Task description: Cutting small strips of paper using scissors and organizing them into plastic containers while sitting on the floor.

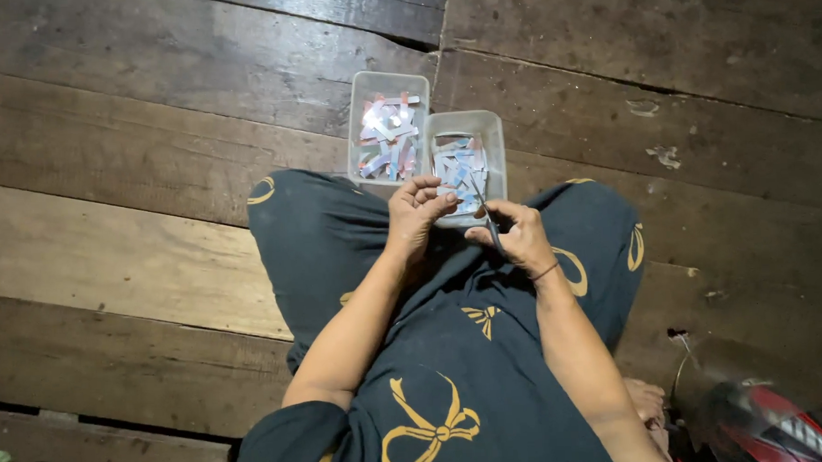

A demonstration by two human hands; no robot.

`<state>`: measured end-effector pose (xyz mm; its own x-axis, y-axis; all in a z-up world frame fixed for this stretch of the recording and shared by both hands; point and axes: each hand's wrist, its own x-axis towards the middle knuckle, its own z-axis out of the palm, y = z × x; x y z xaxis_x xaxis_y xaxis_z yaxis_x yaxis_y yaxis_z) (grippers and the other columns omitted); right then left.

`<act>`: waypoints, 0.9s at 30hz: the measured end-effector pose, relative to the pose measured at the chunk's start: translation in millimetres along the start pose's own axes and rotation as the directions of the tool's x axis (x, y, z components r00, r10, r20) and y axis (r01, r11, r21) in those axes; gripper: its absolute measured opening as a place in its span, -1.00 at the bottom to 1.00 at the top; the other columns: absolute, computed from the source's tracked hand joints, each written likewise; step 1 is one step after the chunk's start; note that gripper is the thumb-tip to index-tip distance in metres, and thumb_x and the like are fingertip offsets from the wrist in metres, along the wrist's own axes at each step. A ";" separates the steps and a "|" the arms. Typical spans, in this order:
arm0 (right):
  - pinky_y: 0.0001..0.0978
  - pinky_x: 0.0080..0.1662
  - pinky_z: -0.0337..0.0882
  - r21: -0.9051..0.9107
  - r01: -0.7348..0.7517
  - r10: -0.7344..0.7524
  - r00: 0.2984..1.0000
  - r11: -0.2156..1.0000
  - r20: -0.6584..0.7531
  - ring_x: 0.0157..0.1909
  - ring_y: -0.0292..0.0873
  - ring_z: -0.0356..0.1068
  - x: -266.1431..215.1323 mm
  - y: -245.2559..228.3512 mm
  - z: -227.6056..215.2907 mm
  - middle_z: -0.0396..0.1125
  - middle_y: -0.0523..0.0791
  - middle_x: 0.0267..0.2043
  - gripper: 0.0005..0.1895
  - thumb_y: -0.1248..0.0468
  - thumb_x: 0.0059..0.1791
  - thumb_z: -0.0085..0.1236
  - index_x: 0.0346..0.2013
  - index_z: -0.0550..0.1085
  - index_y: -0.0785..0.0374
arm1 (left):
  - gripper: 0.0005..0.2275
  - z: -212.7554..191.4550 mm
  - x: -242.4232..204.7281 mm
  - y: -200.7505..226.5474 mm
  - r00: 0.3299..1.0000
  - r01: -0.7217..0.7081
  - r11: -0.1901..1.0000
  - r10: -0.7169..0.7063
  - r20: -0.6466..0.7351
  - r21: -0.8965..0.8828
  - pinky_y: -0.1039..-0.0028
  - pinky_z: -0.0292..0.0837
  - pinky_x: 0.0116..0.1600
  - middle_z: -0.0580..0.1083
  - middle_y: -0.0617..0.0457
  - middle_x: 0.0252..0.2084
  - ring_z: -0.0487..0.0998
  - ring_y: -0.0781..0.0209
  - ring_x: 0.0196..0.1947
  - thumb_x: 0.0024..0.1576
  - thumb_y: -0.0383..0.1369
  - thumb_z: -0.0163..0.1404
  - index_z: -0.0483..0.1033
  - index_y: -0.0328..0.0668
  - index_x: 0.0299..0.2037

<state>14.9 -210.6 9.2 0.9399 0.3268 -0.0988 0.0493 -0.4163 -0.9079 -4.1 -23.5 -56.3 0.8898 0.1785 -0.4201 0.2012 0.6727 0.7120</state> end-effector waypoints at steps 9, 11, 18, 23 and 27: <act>-0.60 -0.45 0.28 0.134 0.002 0.009 0.997 0.991 -0.077 -0.62 -0.37 0.28 0.1 10.1 4.3 0.36 -0.18 -0.68 -0.72 0.25 -0.23 0.57 -0.32 0.62 0.13 | -0.68 -10.7 10.4 -15.4 0.996 -0.082 0.997 0.082 -0.019 0.002 0.45 0.73 -0.20 0.61 -0.16 -0.33 0.70 0.15 -0.37 -0.04 -0.59 0.34 0.52 -0.39 -0.12; -0.57 -0.44 0.29 0.104 0.013 -0.003 0.995 0.994 -0.103 -0.59 -0.37 0.30 1.5 9.5 1.2 0.40 -0.16 -0.65 -0.71 0.23 -0.25 0.59 -0.31 0.63 0.10 | -0.72 -10.1 7.7 -9.5 0.995 -0.100 0.994 0.101 -0.004 0.050 0.44 0.71 -0.16 0.61 -0.15 -0.30 0.69 0.17 -0.31 0.01 -0.57 0.32 0.56 -0.38 -0.11; -0.43 -0.17 0.30 -0.395 0.308 -0.375 0.921 0.865 -0.103 -0.42 -0.11 0.48 1.8 -12.9 -1.3 0.45 -0.16 -0.48 -0.50 -0.14 -0.27 0.56 -0.28 0.58 0.08 | -0.70 3.2 -7.1 9.2 0.960 -0.270 0.937 0.245 0.134 0.222 0.38 0.68 -0.13 0.59 -0.12 -0.27 0.69 0.08 -0.27 0.06 -0.63 0.24 0.57 -0.33 0.01; -0.39 -0.13 0.20 -0.441 0.318 -0.391 0.917 0.839 -0.082 -0.40 -0.17 0.45 -2.1 -10.1 0.7 0.41 -0.20 -0.51 -0.48 -0.19 -0.26 0.52 -0.27 0.57 0.06 | -0.68 1.6 -8.8 9.5 0.940 -0.328 0.887 0.274 0.202 0.325 0.39 0.65 -0.16 0.59 -0.11 -0.28 0.69 0.10 -0.28 0.07 -0.61 0.25 0.52 -0.27 0.02; -0.40 -0.10 0.17 -0.495 0.296 -0.373 0.926 0.817 -0.061 -0.39 -0.23 0.44 -2.7 0.9 2.6 0.38 -0.28 -0.51 -0.46 -0.28 -0.29 0.49 -0.28 0.56 -0.05 | -0.67 0.7 -11.0 8.1 0.934 -0.336 0.869 0.255 0.251 0.363 0.34 0.64 -0.14 0.57 -0.10 -0.27 0.68 0.09 -0.27 0.06 -0.66 0.21 0.50 -0.22 0.01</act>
<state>11.6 -209.6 7.6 0.8724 0.4062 0.2720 0.4862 -0.6634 -0.5688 -11.9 -20.6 -45.5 0.9851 0.1579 -0.0689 0.0251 0.2640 0.9642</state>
